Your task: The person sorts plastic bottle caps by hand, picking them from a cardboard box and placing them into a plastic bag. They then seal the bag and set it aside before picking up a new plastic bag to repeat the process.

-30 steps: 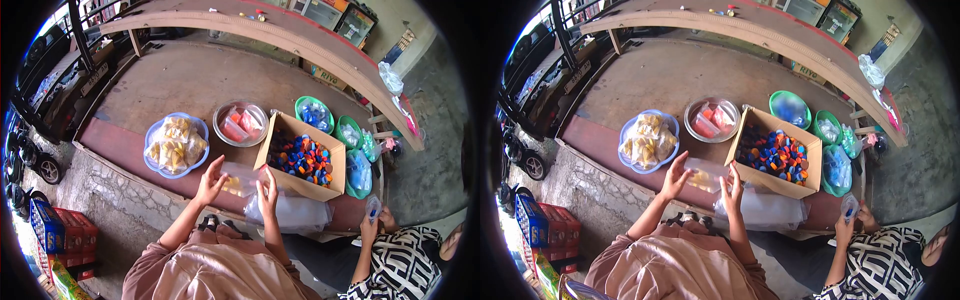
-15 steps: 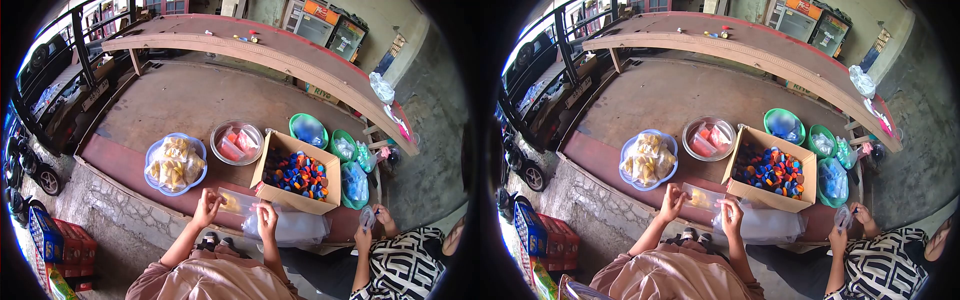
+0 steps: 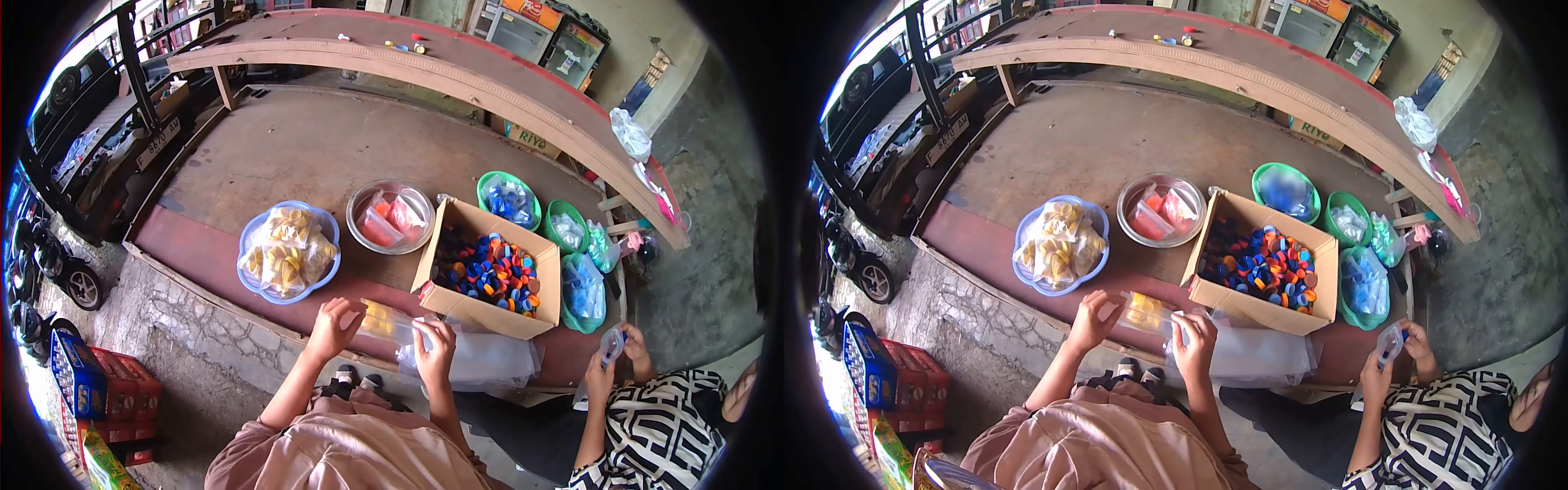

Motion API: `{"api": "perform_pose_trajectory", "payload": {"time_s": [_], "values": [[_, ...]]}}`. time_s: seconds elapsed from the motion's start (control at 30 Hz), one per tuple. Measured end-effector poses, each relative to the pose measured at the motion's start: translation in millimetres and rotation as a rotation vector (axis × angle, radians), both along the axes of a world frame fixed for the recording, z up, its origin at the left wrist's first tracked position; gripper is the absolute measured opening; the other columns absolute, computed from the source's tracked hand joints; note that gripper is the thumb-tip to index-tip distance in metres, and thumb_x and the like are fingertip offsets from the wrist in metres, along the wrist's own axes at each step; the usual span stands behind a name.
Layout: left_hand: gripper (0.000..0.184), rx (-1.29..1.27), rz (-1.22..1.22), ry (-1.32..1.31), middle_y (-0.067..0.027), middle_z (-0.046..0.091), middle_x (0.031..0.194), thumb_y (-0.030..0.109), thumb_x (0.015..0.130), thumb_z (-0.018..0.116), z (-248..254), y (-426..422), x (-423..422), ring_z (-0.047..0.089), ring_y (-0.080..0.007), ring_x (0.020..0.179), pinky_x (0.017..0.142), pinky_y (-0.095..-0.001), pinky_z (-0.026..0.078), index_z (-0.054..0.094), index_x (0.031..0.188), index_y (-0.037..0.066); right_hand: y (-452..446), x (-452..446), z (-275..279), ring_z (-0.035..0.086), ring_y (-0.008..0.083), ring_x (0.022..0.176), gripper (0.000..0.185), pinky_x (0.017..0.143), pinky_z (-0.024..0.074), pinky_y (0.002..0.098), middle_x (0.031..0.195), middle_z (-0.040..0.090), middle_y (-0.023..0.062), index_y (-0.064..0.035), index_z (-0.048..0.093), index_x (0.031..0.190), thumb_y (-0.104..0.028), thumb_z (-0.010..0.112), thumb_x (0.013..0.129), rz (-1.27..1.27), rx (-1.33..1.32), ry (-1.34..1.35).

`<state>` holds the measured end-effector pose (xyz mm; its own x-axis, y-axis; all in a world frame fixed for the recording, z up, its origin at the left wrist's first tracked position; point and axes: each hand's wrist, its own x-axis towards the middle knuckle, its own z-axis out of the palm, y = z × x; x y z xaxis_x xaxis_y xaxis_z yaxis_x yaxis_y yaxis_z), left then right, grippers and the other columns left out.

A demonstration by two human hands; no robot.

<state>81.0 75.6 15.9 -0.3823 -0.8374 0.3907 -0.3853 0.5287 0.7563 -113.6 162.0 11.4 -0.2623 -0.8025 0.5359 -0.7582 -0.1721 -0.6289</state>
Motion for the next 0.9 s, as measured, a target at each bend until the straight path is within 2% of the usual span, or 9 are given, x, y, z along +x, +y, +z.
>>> {"api": "perform_pose_trajectory", "payload": {"time_s": [0.07,0.13,0.2,0.37,0.5,0.6,0.7,0.8,0.9], "values": [[0.012,0.057,0.009,0.086,-0.0094,0.059,0.084,0.0,0.074,0.063,1.0,-0.9,-2.0,0.057,-0.0298,0.085,0.076,-0.0371,0.044,0.059,0.085,0.004,-3.0,0.1,-1.5,0.057,0.0257,0.086,0.013,0.08,0.0418,0.037,0.083,0.06,0.0075,-0.0071,0.065,0.086,-0.005,0.066,0.073,-0.013,-0.014,-0.003],[0.012,-0.146,0.024,0.117,-0.0125,0.057,0.085,0.0,0.075,0.063,-1.4,-5.6,-5.8,0.055,-0.0293,0.088,0.073,-0.0371,0.046,0.056,0.085,0.002,-4.3,0.1,-2.8,0.058,0.0266,0.085,0.012,0.079,0.0428,0.0371,0.084,0.06,0.0085,-0.006,0.064,0.086,-0.004,0.065,0.074,-0.034,-0.031,-0.011],[0.011,0.054,-0.015,0.118,-0.0114,0.058,0.082,0.001,0.077,0.061,-8.4,-7.4,-3.3,0.057,-0.0278,0.084,0.069,-0.0362,0.046,0.055,0.086,0.002,-9.1,-3.9,-6.5,0.06,0.0281,0.075,0.009,0.073,0.0462,0.0351,0.079,0.062,0.0118,-0.0013,0.063,0.085,-0.002,0.062,0.076,0.055,0.007,-0.226],[0.008,0.306,-0.004,0.211,-0.0055,0.058,0.074,0.005,0.083,0.058,-17.5,-8.9,-2.8,0.056,-0.0135,0.067,0.058,-0.0259,0.042,0.052,0.087,0.003,-7.8,-0.3,-9.9,0.061,0.0206,0.074,0.008,0.072,0.0458,0.0313,0.077,0.062,0.0104,0.0001,0.059,0.087,-0.002,0.061,0.079,-0.035,0.055,-0.495],[0.01,0.359,-0.054,0.267,-0.0028,0.057,0.071,0.009,0.086,0.057,-19.6,-9.9,-2.0,0.05,-0.0063,0.062,0.054,-0.0215,0.039,0.05,0.087,0.003,-6.2,-2.8,-16.0,0.061,0.0203,0.074,0.008,0.071,0.0459,0.0315,0.076,0.062,0.01,0.0005,0.058,0.087,-0.001,0.06,0.08,-0.013,0.047,-0.459],[0.01,0.441,-0.065,0.276,-0.0026,0.057,0.071,0.01,0.086,0.058,-22.6,-10.0,-1.6,0.05,-0.0071,0.06,0.054,-0.022,0.039,0.05,0.087,0.003,-2.1,-4.7,-16.1,0.061,0.022,0.074,0.005,0.072,0.0461,0.0314,0.078,0.062,0.0109,0.0008,0.058,0.085,-0.001,0.059,0.081,0.022,0.072,-0.4],[0.01,0.379,-0.037,0.258,-0.0024,0.057,0.072,0.009,0.086,0.057,-21.7,-9.7,-0.4,0.05,-0.0061,0.061,0.053,-0.022,0.039,0.049,0.088,0.003,-1.5,-2.1,-15.1,0.062,0.0247,0.076,0.005,0.072,0.0463,0.0316,0.081,0.063,0.0125,0.0009,0.06,0.083,-0.003,0.057,0.082,0.042,0.056,-0.357],[0.017,0.51,-0.088,0.53,-0.0035,0.057,0.077,0.013,0.087,0.058,-38.8,-8.1,-2.0,0.052,-0.0069,0.066,0.058,-0.0221,0.042,0.045,0.093,0.004,1.1,2.0,-16.9,0.062,0.0227,0.079,0.006,0.074,0.0465,0.0319,0.082,0.064,0.0119,0.0013,0.06,0.085,-0.003,0.057,0.082,0.012,0.045,-0.402],[0.025,0.515,-0.125,0.443,-0.0015,0.056,0.079,0.01,0.082,0.065,-36.1,-5.2,5.6,0.054,-0.0065,0.073,0.061,-0.0211,0.044,0.046,0.097,0.003,2.5,2.6,-30.5,0.062,0.0192,0.079,0.012,0.075,0.0464,0.0311,0.083,0.064,0.0103,0.0005,0.06,0.092,-0.003,0.059,0.081,-0.026,0.032,-0.488]]}}
